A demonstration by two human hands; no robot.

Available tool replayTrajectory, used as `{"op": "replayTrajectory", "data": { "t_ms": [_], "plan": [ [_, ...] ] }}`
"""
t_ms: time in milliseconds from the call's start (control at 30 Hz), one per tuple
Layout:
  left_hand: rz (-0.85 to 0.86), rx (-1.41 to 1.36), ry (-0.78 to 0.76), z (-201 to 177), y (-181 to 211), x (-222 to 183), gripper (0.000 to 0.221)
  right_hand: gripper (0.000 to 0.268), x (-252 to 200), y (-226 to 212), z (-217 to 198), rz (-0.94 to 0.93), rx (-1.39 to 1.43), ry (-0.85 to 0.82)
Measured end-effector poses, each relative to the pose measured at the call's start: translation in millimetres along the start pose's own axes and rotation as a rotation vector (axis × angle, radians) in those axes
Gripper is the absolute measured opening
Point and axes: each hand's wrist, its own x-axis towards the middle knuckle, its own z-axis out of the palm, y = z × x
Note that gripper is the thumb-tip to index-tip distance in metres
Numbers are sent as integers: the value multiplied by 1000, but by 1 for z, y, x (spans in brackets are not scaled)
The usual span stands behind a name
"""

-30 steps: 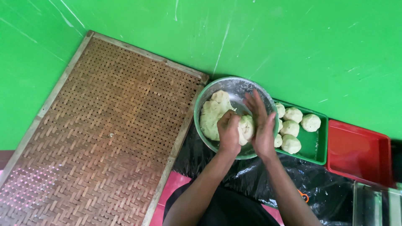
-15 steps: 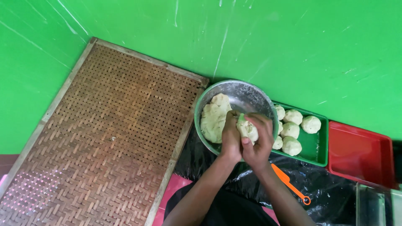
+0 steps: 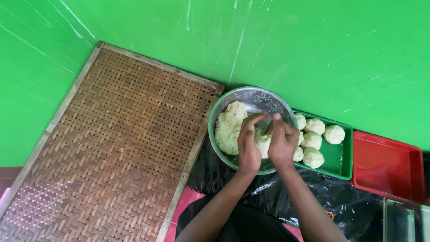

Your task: Kneading dough and shaping it into small balls in a bakery production area

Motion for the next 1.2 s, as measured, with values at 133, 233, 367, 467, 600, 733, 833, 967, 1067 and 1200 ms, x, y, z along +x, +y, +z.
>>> {"op": "replayTrajectory", "data": {
  "t_ms": [133, 233, 367, 467, 600, 733, 833, 967, 1067, 1200],
  "plan": [
    [106, 43, -55, 6, 15, -6, 41, 51, 5, -27, 6, 206, 219, -1],
    [164, -7, -42, 8, 17, -5, 29, 85, 12, -73, 16, 504, -218, -14],
    [79, -33, -6, 4, 4, -11, 21, 77, 11, -44, 6, 328, -111, -162],
    [2, -13, 22, -1, -6, -12, 13, 77, 10, -47, 6, 316, -101, -192],
    [-44, 52, -81, -6, -5, -3, 16, 77, 10, -48, 9, 387, -80, -187],
    [-173, 40, -4, -9, -19, 0, 6, 71, 6, -44, 15, 443, 41, -83],
    [-441, -226, 178, -13, -47, 4, 12, 55, 0, -31, 10, 443, 383, 63],
    [-662, -445, 449, -15, -40, 16, 20, 71, -21, -4, -3, -81, 134, -65],
    [-775, -310, 466, -18, -39, 23, 25, 69, -32, -1, -2, -399, -145, -199],
    [-965, -215, 489, -5, 2, 22, 35, 60, -29, -1, -2, -532, -331, -177]
  ]
}}
